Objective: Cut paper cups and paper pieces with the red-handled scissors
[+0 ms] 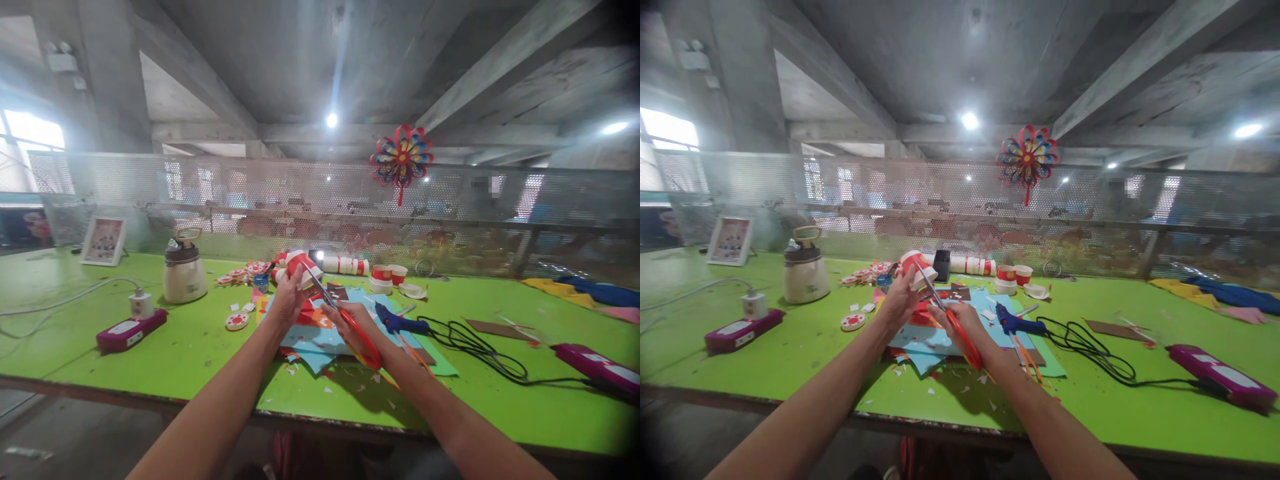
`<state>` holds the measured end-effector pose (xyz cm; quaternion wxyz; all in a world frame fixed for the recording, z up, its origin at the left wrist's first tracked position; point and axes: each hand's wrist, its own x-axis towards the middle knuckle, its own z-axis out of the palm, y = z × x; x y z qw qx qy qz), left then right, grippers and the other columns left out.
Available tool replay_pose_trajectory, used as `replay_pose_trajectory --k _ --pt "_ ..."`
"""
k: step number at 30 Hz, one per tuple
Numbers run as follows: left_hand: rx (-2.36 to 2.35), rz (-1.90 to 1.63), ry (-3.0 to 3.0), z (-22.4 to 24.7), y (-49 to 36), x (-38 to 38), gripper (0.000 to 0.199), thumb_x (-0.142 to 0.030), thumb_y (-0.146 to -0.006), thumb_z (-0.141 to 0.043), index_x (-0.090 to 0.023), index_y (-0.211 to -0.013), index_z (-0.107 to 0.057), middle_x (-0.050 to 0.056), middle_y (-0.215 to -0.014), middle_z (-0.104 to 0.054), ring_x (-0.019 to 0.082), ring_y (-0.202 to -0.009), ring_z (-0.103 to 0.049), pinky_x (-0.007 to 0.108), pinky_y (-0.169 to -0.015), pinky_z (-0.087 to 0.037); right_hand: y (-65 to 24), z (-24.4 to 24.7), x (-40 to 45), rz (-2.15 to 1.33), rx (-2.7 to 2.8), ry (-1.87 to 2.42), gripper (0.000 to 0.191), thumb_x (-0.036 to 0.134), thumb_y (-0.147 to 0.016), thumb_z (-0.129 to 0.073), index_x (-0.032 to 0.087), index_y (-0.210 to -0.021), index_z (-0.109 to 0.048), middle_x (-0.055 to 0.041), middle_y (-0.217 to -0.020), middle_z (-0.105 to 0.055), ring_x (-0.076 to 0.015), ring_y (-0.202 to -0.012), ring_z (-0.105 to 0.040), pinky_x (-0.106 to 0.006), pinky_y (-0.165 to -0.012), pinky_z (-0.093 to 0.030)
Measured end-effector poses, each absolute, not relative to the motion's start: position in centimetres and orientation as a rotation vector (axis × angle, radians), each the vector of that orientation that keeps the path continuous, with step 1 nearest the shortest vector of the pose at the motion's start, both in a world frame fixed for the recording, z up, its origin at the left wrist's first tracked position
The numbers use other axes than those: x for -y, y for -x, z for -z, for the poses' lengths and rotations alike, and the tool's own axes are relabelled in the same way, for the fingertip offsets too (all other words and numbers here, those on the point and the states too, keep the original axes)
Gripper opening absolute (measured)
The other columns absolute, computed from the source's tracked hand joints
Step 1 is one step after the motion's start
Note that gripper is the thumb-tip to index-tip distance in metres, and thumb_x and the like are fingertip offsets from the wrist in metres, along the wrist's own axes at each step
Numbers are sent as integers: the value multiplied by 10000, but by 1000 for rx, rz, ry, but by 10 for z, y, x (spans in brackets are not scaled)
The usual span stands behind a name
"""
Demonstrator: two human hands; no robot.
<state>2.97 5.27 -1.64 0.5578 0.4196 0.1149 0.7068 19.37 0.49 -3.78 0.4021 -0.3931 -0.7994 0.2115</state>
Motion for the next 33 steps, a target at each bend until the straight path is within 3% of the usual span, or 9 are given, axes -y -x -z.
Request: replay_pose_trajectory --k 10,18,27,30,33 --pt "-271 -1663 -989 18 -31 -53 333 -369 -743 -729 -197 -986 -580 28 -895 -675 173 -819 -664 343 -773 -530 -193 48 -18 -488 2060 977 215 334 -935 -559 135 -984 -625 -4 -863 -654 -123 -673 -633 -276 -596 -537" --pt "-261 -1647 -985 17 -33 -51 318 -358 -744 -729 -196 -969 -573 14 -863 -667 167 -816 -660 362 -823 -511 -189 38 -10 -452 2048 959 258 330 -924 -574 147 -1102 -613 -35 -1074 -647 -205 -873 -651 -364 -739 -554" --pt "-297 -1561 -983 13 -22 -50 360 -428 -747 -699 -215 -1024 -613 36 -903 -696 223 -882 -661 401 -809 -514 -201 32 -2 -426 2088 1022 276 366 -927 -562 132 -794 -622 41 -694 -608 -104 -580 -594 -248 -547 -502" --pt "-323 -1537 -980 10 -8 -52 411 -529 -787 -602 -232 -1071 -619 35 -883 -700 218 -830 -660 405 -763 -529 -202 28 0 -425 2116 1030 287 371 -922 -568 135 -766 -618 46 -677 -599 -104 -579 -588 -249 -552 -497" --pt "-369 -1511 -1004 7 7 -55 378 -456 -785 -627 -210 -1072 -642 35 -819 -697 195 -731 -648 377 -700 -540 -202 26 -1 -458 2157 1040 264 364 -909 -588 132 -789 -628 41 -701 -611 -115 -610 -602 -262 -577 -507"
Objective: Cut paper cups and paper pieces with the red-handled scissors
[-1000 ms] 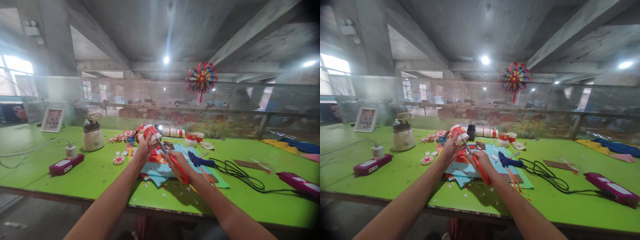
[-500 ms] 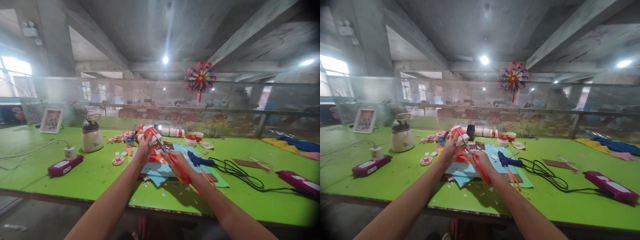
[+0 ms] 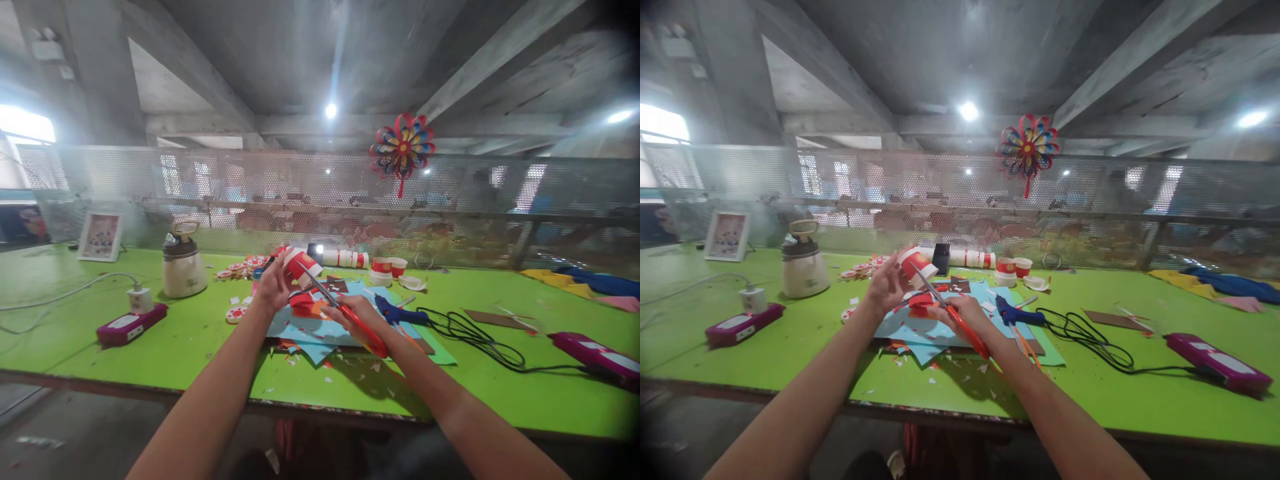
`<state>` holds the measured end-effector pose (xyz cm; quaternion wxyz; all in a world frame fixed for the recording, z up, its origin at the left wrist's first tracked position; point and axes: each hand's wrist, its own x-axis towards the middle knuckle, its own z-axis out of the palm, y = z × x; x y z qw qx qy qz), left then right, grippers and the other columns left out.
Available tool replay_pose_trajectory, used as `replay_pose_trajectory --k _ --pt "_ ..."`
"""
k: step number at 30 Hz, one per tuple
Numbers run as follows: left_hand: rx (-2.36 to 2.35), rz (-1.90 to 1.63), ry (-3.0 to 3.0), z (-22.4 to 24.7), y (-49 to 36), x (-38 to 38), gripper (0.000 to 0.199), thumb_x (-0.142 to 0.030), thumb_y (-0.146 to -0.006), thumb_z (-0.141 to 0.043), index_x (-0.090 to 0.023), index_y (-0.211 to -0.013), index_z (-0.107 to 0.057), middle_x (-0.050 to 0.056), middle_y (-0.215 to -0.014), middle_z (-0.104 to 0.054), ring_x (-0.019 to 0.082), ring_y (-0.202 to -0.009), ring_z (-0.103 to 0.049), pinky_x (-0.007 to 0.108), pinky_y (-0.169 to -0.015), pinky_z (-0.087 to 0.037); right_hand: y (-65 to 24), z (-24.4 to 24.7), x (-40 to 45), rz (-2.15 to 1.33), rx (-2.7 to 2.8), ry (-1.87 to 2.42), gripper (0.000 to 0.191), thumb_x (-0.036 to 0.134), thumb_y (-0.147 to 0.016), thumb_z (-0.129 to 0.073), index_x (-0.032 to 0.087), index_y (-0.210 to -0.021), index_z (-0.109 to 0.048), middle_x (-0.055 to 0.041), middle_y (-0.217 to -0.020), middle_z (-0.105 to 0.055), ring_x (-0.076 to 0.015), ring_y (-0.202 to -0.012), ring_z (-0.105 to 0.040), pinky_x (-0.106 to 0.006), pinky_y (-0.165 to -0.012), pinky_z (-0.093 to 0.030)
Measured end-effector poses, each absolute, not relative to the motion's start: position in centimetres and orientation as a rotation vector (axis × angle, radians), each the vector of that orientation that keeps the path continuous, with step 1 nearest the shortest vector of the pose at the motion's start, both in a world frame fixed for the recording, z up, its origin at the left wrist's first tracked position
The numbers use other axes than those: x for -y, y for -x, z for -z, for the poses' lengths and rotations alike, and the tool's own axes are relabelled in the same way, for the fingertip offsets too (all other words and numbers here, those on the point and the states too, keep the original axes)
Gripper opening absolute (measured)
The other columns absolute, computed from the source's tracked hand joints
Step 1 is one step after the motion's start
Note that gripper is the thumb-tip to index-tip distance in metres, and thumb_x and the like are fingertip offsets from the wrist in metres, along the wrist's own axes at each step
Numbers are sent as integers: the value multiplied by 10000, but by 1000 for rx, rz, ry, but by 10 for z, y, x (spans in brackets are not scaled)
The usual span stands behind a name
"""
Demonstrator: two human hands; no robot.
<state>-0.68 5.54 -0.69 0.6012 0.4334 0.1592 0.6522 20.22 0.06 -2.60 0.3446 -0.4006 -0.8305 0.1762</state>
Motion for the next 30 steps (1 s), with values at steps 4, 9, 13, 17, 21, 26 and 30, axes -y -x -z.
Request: replay_pose_trajectory --k 4,9,13,17,21,26,30 --pt "-407 -1499 -1087 4 22 -57 347 -291 -736 -694 -188 -1067 -669 49 -894 -711 172 -760 -650 283 -663 -531 -206 25 -2 -594 2196 1067 222 341 -911 -593 127 -872 -637 35 -735 -622 -108 -595 -600 -250 -551 -506" --pt "-453 -1412 -1237 1 32 -52 572 -128 -656 -751 -225 -1203 -614 84 -1038 -704 213 -830 -667 299 -676 -542 -217 18 -1 -793 2207 1090 217 340 -937 -558 133 -940 -622 38 -717 -611 -73 -511 -558 -210 -475 -478" --pt "-493 -1373 -1316 1 36 -51 606 -114 -647 -762 -215 -1224 -604 106 -1059 -696 235 -845 -676 334 -690 -555 -228 13 0 -873 2224 1074 179 305 -923 -585 131 -931 -625 31 -742 -622 -81 -547 -580 -220 -502 -499" --pt "-543 -1365 -1355 1 37 -52 535 -116 -610 -792 -172 -1121 -643 109 -966 -714 229 -795 -686 321 -668 -559 -238 13 -4 -915 2239 1047 161 264 -917 -595 137 -1014 -618 5 -839 -645 -104 -635 -620 -240 -545 -526" --pt "-588 -1474 -1339 -1 40 -54 448 -141 -567 -821 -144 -981 -652 94 -888 -715 199 -741 -680 304 -650 -562 -251 13 -17 -927 2273 1046 187 256 -918 -596 142 -1066 -610 -8 -888 -654 -112 -658 -634 -262 -577 -545" --pt "-647 -1675 -1284 0 42 -60 429 -215 -568 -819 -164 -946 -623 32 -801 -693 157 -662 -657 305 -623 -560 -251 15 -26 -793 2269 1100 222 263 -926 -584 147 -1114 -597 -30 -967 -663 -141 -746 -658 -317 -664 -565" --pt "-711 -1752 -1288 3 39 -66 474 -217 -558 -810 -167 -1001 -650 21 -768 -679 147 -622 -633 308 -625 -544 -236 17 -23 -563 2240 1204 235 284 -928 -577 148 -1118 -597 -42 -1014 -660 -163 -809 -660 -346 -708 -559"
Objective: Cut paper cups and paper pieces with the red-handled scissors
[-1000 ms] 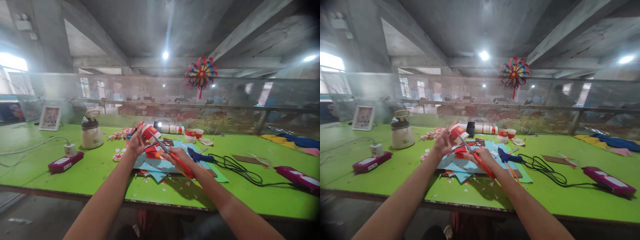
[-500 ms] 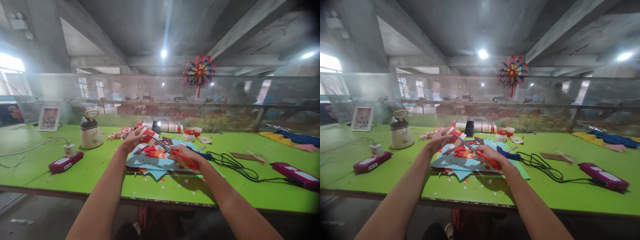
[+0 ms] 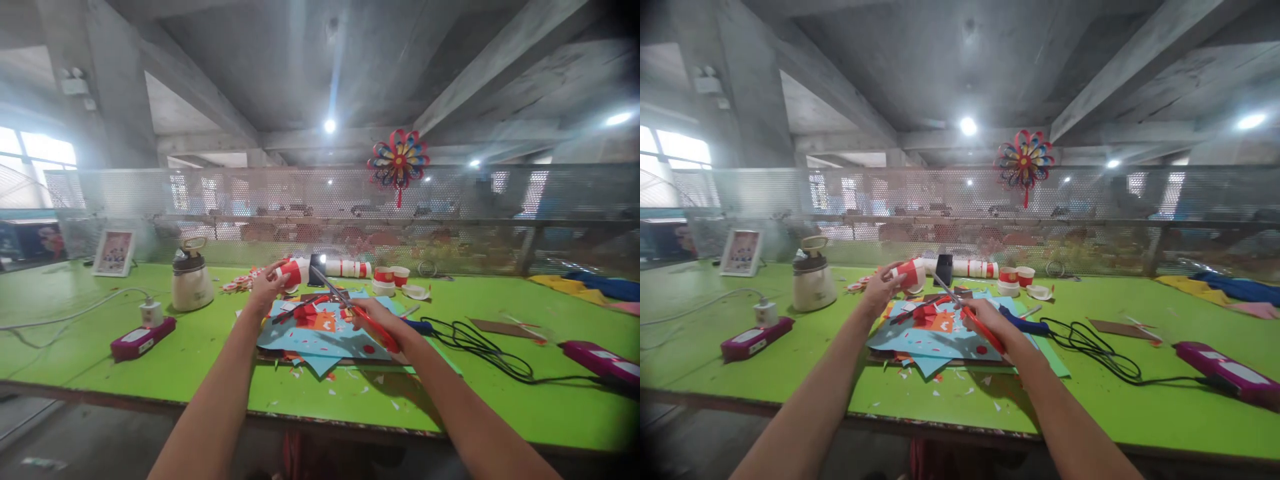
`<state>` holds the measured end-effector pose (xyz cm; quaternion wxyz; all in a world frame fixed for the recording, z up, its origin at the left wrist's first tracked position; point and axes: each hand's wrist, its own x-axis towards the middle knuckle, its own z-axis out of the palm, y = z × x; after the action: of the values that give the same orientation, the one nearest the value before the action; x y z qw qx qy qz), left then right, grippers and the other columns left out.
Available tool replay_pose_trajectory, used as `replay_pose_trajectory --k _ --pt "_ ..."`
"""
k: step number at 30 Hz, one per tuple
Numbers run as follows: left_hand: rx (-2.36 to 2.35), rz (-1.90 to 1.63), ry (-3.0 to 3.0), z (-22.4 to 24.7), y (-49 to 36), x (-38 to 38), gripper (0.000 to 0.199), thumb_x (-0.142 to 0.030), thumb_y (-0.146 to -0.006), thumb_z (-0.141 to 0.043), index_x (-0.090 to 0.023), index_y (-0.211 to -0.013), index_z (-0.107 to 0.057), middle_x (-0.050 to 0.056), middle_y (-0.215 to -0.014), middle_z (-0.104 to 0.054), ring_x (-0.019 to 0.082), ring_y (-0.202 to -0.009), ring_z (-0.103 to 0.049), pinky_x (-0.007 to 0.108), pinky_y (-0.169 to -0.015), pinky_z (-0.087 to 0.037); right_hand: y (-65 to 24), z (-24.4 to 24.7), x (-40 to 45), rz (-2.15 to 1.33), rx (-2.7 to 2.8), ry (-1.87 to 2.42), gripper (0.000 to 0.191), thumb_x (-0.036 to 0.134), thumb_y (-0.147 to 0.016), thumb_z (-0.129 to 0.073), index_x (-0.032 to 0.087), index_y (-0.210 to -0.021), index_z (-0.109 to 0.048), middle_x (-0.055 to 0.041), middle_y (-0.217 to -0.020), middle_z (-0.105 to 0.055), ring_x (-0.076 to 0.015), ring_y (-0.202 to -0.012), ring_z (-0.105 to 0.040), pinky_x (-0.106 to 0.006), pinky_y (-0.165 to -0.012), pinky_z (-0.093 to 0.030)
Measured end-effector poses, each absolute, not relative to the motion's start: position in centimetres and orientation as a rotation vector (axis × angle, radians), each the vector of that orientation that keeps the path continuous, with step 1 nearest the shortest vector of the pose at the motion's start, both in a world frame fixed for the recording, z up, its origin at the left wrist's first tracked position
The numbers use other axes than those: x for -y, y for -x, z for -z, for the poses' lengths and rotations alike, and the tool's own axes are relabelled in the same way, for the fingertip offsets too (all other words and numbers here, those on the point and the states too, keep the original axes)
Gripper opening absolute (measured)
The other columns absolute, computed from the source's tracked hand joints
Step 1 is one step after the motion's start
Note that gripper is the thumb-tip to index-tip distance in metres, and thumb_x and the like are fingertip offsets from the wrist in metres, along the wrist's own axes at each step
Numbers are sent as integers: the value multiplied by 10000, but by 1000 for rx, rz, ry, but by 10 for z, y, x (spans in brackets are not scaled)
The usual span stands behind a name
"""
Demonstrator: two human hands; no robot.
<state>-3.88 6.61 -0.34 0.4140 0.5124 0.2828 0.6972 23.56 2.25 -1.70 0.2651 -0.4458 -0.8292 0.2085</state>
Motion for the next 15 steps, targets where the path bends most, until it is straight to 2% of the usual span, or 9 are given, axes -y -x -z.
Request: replay_pose_trajectory --k 7,15 --pt "-784 -1815 -1365 8 28 -71 496 -141 -514 -797 -178 -999 -694 27 -823 -687 155 -675 -604 268 -651 -495 -221 22 -20 -106 2248 1428 219 289 -927 -576 168 -1106 -613 -59 -1111 -644 -203 -960 -637 -413 -831 -522" --pt "-757 -1786 -1401 14 17 -69 395 -169 -573 -750 -223 -961 -702 -13 -707 -635 165 -686 -601 271 -674 -493 -211 30 -9 262 2196 1546 302 290 -927 -573 180 -1208 -562 -75 -1179 -611 -224 -1014 -615 -438 -854 -513"
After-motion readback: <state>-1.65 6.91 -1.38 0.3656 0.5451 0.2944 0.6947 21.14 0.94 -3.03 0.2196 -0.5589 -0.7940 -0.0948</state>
